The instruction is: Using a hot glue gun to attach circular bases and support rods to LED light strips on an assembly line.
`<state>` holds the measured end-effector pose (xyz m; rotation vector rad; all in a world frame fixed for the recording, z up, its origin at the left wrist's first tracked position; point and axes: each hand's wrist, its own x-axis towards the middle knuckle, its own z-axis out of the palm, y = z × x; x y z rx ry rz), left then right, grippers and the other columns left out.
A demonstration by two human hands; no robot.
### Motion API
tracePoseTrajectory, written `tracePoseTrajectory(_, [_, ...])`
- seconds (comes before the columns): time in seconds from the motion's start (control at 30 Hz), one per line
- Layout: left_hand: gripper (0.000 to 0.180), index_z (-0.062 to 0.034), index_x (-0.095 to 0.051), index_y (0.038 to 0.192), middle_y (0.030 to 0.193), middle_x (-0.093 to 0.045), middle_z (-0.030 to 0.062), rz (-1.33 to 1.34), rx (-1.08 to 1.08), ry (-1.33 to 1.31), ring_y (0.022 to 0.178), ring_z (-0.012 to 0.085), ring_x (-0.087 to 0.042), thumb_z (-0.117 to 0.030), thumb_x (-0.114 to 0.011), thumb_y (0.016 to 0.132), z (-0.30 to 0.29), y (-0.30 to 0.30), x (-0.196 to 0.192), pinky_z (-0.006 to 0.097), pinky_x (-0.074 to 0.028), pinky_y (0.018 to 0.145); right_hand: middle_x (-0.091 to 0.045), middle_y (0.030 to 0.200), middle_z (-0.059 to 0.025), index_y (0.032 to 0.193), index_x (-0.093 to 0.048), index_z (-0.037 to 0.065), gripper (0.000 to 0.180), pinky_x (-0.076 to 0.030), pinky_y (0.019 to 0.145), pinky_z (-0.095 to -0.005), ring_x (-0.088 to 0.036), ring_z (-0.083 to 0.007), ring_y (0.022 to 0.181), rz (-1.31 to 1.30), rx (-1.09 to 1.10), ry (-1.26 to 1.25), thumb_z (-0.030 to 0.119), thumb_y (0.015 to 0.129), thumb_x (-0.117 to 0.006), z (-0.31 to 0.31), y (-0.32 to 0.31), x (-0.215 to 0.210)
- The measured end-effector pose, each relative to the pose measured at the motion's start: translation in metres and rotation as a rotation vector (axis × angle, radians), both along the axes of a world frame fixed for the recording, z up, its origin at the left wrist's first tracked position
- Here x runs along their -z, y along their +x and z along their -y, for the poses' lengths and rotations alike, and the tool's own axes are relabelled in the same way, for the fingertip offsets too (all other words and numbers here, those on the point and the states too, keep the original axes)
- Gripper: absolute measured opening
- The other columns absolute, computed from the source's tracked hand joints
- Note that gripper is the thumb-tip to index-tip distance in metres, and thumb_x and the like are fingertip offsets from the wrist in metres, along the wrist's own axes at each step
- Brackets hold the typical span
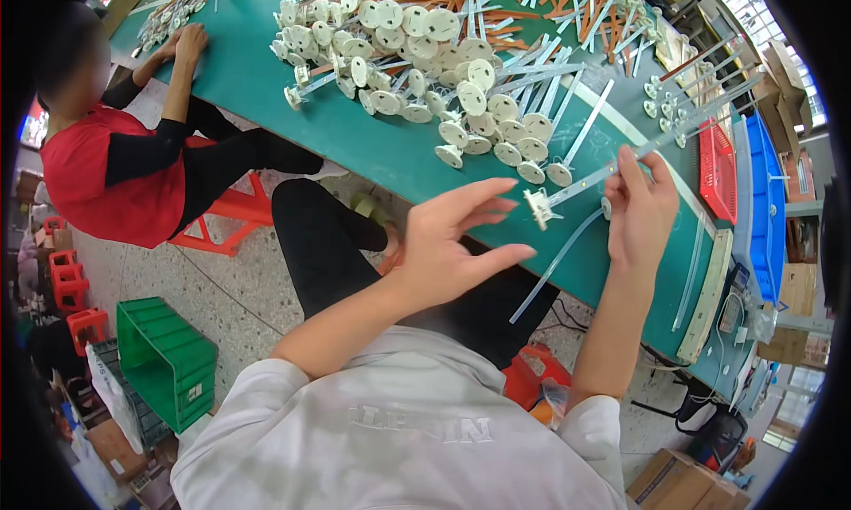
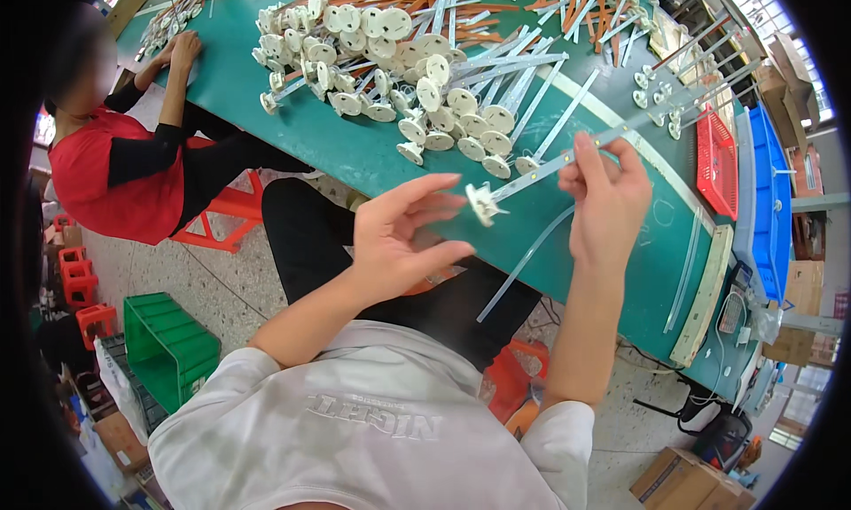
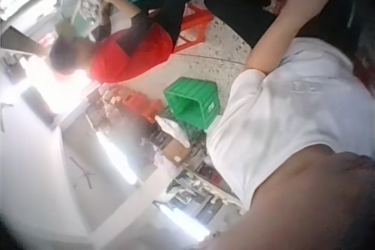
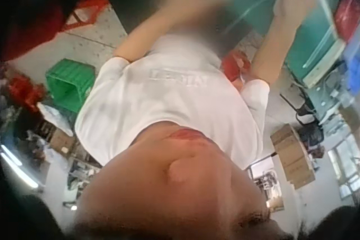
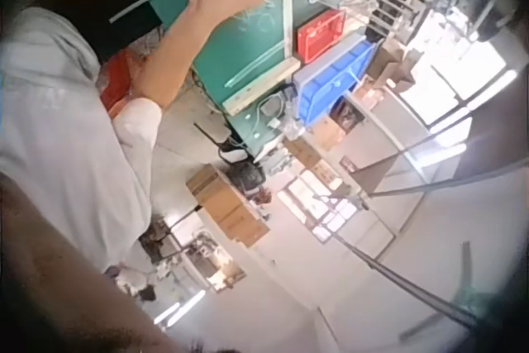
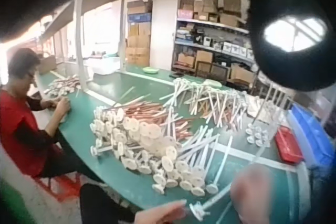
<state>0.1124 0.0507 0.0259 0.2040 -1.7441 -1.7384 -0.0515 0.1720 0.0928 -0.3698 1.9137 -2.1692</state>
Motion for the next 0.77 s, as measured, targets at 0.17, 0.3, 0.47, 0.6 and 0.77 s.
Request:
tracePoseTrajectory(0.17, [0.054,0.0082,-0.053,0.122,0.109,-0.064,0.0174,-0.098,0.173,0.173,0.091,0.0161,-0.065,0.012,-0.073,0.073,-0.008,-0.003,-0.002,0.027,-0.055,0.074,-0.064,0.080,-0.0088,0.100,-0.056,0.000,0.017,-0.046,0.050,-0.0184,-0.060,-0.0079,0.065,-0.056,0.117,-0.094,0.011,0.090,-0.064,-0.015,0.035,0.011])
tracePoseTrajectory(0.3, [0.053,0.0094,-0.052,0.122,0.113,-0.063,0.0200,-0.171,0.211,0.266,0.093,0.0171,-0.064,0.014,-0.072,0.073,-0.008,0.006,-0.001,0.030,-0.057,0.078,-0.065,0.095,-0.0143,0.109,-0.056,-0.003,0.024,-0.052,0.064,-0.0259,-0.065,-0.0173,0.082,-0.195,0.114,0.136,0.013,0.092,-0.061,-0.042,0.030,0.031])
tracePoseTrajectory(0.47, [0.052,0.0080,-0.053,0.122,0.114,-0.062,0.0179,-0.166,0.184,0.356,0.102,0.0202,-0.063,0.012,-0.072,0.074,0.003,0.017,0.001,0.034,-0.054,0.091,-0.051,0.127,-0.0199,0.118,-0.054,-0.003,0.049,-0.041,0.099,-0.0426,-0.051,-0.0381,0.115,-0.775,0.121,1.218,0.012,0.074,-0.068,-0.089,0.007,0.044])
tracePoseTrajectory(0.6, [0.051,0.0076,-0.050,0.124,0.118,-0.060,0.0213,-0.104,0.240,0.416,0.107,0.0253,-0.062,0.011,-0.068,0.077,0.013,0.035,0.004,0.039,-0.053,0.093,-0.047,0.131,-0.0224,0.128,-0.044,-0.002,0.067,-0.043,0.096,-0.0448,-0.048,-0.0418,0.117,-0.622,0.068,1.488,0.004,0.064,-0.062,-0.076,0.003,0.048])
tracePoseTrajectory(0.77, [0.051,0.0058,-0.050,0.126,0.121,-0.059,0.0201,0.032,0.220,0.496,0.110,0.0276,-0.061,0.007,-0.070,0.079,0.026,0.062,0.014,0.039,-0.052,0.092,-0.045,0.134,-0.0194,0.130,-0.044,0.002,0.066,-0.038,0.104,-0.0417,-0.049,-0.0382,0.119,-0.421,-0.011,1.606,0.004,0.066,-0.061,-0.084,-0.030,0.057])
